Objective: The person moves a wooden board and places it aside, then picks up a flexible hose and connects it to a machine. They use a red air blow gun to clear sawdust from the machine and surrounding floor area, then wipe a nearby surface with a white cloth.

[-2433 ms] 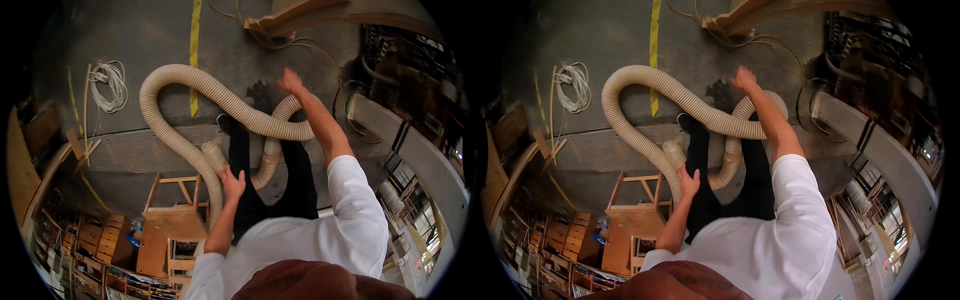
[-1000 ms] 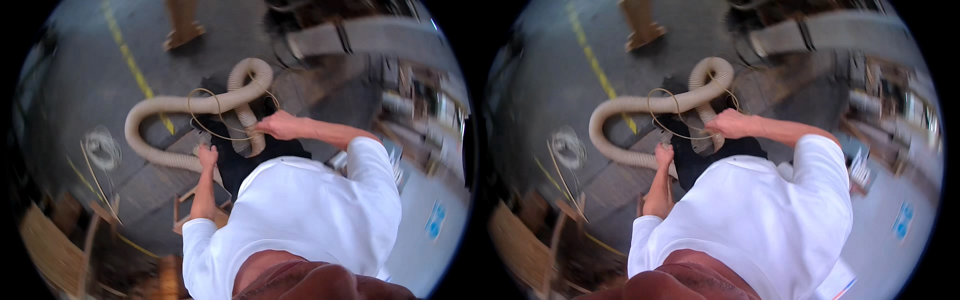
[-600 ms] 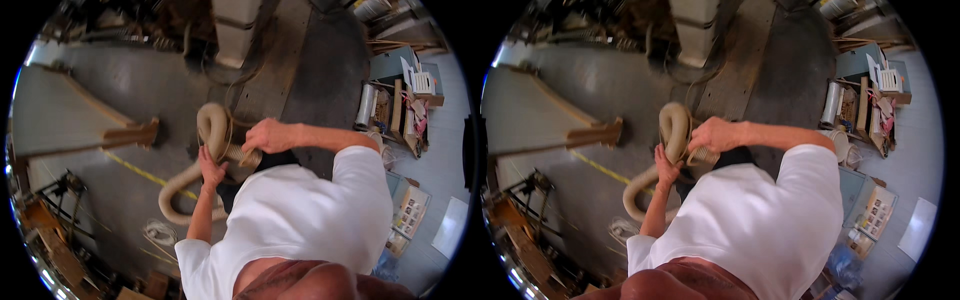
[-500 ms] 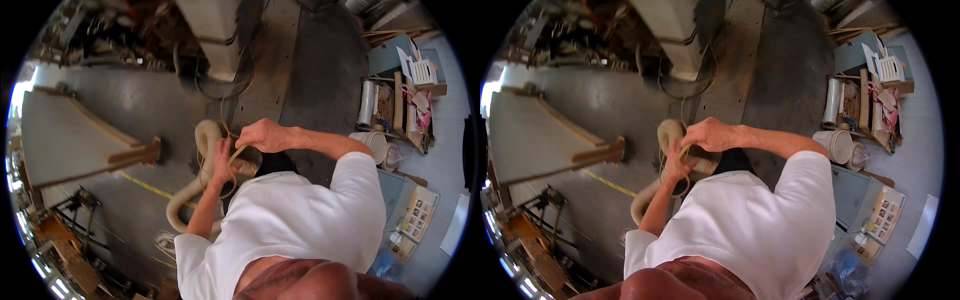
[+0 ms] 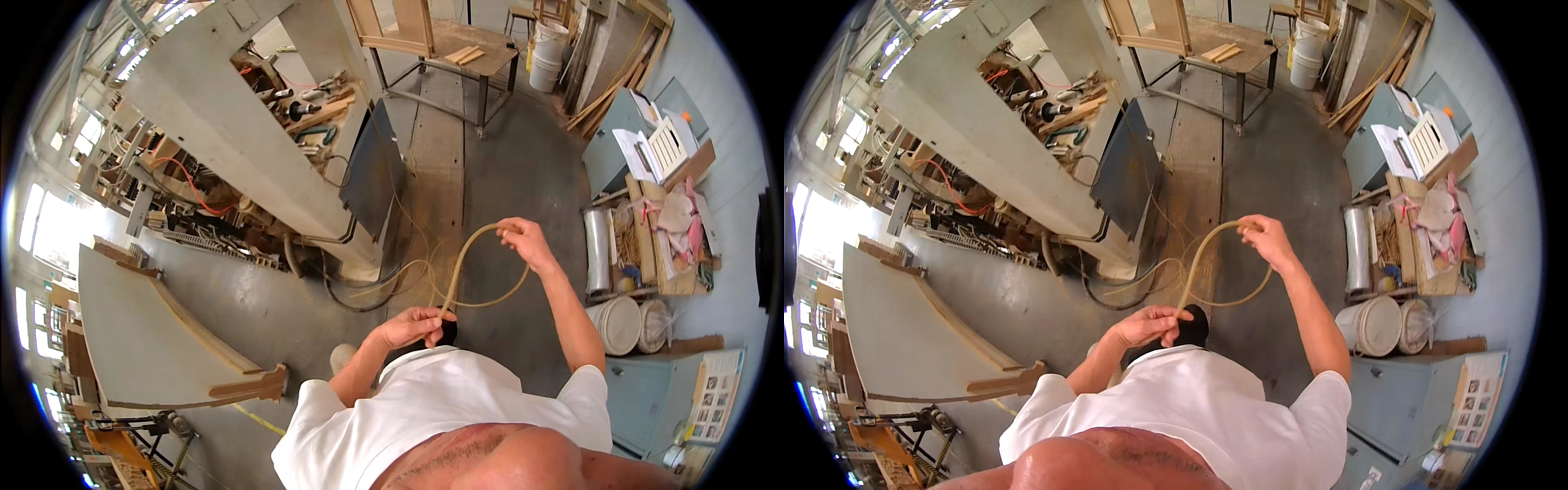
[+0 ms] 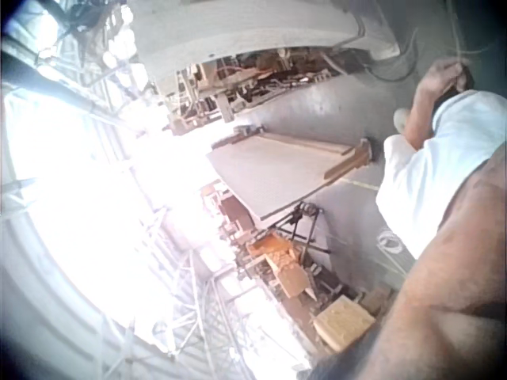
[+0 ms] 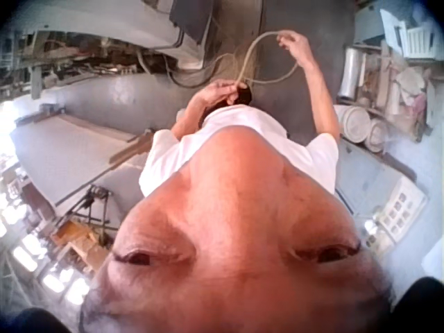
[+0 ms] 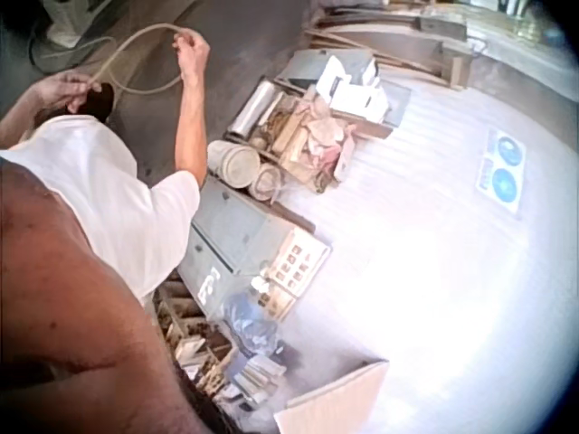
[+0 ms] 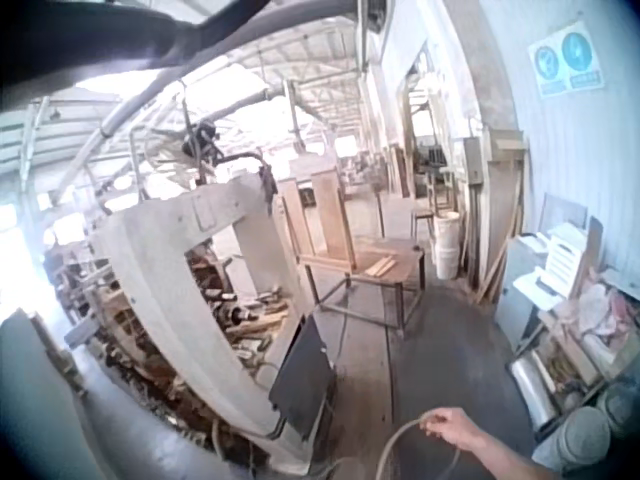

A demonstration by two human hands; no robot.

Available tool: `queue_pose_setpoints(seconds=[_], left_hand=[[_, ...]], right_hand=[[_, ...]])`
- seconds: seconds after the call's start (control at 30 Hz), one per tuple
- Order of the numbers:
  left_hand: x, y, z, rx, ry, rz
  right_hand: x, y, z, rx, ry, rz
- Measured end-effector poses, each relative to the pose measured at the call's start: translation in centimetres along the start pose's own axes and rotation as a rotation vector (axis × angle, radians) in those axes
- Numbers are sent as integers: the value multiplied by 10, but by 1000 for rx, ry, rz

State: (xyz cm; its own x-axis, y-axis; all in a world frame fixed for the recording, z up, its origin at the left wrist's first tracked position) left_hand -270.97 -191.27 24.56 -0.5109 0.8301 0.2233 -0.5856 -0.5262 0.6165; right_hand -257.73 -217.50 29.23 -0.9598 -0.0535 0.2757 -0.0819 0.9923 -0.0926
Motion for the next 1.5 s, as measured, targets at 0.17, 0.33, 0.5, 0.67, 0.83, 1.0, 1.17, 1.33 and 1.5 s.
queue_pose_setpoints(seconds=[0.17,0.33,0.5,0.67,0.83,1.0,1.17,1.33,1.5], left_hand=[[-81,-81,53,36,148,295],[-174,-167,111,148,236,463],[-259,-209,156,-225,149,646],[-332,-258,205,-618,168,754],[-392,-300,212,-747,216,1103],[-402,-280,171,-502,150,1526],[-420,-291,125,-355,58,1721],[-408,-316,126,-345,8,1744],[-384,-348,120,-453,-43,1723]], right_hand=[[-136,-7,-44,-27,-130,-299],[-315,-26,-114,246,-220,-96],[-418,-24,-223,415,-394,-223],[-525,-10,-308,541,-554,-327],[-649,9,-394,570,-827,-307],[-670,93,-511,519,-971,-317],[-664,128,-590,465,-1042,-304],[-721,173,-620,453,-1006,-150],[-758,198,-636,305,-1079,-49]])
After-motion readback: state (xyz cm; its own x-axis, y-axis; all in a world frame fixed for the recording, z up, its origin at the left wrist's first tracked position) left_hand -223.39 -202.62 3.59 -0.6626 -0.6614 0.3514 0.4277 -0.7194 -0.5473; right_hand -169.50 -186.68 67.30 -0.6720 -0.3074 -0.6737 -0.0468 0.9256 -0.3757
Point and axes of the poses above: each hand's wrist, its own x-axis away from the middle knuckle, its own y-axis out of the palm, z = x × y, the point moved 6 cm from there along -x, towards the middle knuckle, and after that the axes turned 5 degrees about y, right-handed, at the moved point
